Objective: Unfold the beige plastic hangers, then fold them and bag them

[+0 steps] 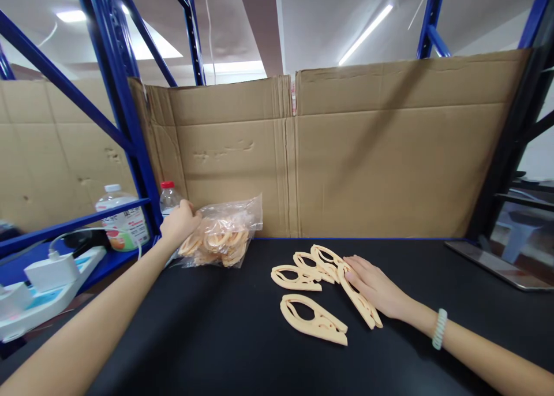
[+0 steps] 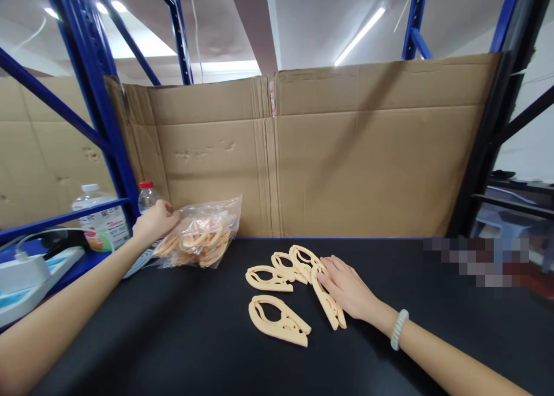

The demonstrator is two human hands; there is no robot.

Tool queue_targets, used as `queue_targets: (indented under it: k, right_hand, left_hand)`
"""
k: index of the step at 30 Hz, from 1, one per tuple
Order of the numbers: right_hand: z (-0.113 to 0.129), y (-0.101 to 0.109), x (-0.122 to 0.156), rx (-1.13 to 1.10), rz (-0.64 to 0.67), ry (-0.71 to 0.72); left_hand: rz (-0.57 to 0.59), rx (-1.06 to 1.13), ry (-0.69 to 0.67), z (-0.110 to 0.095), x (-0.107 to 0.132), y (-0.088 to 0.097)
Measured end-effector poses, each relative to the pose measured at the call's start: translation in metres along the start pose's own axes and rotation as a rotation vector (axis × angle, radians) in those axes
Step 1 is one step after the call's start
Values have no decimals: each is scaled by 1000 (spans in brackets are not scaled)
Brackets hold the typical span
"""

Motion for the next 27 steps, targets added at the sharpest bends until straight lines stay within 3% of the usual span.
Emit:
queue_targets:
  k: [4,9,13,15,18,20,22,23,25,27]
  right_hand:
    - [1,2,0,-11,-13,-10]
    - [4,4,0,-3,9,-1]
    - [5,5,1,1,8,-28]
    - [6,6,2,4,-2,-34]
    - [8,10,3,23,-36,-31]
    - [12,14,5,54,-71,-28]
    - [21,19,9,90,-92,-29]
    - [27,22,11,105,-94,-37]
    - [40,25,18,127,-79,-67]
    - [51,27,24,144,-55,-116]
  left_hand:
    - [-57,-42,-235,-26,6,-5]
    - [141,-105,-605,-50,18,-38]
    - [204,-125,-671,-49,21,-54]
    - [158,-102,-670,-49,22,-53]
    - [-46,-19,-644,-57,33,-37]
    - [-206,49,-642,-69,56,-25]
    - [-274,91,-719,-85,92,-17]
    - [-261,102,-821,-95,115,-17]
    - [2,86,-1241,-117,166,-27]
    - [297,46,-1360,-129,203,-44]
Point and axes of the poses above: each hand's wrist, its own x-axis away from the middle knuckle, its own y-axis out of the back of the hand, z = x × y, the point moved 3 cm from there along -x, towards the middle knuckle, and after that the axes turned 11 degrees about z, right-handed, at the moved point
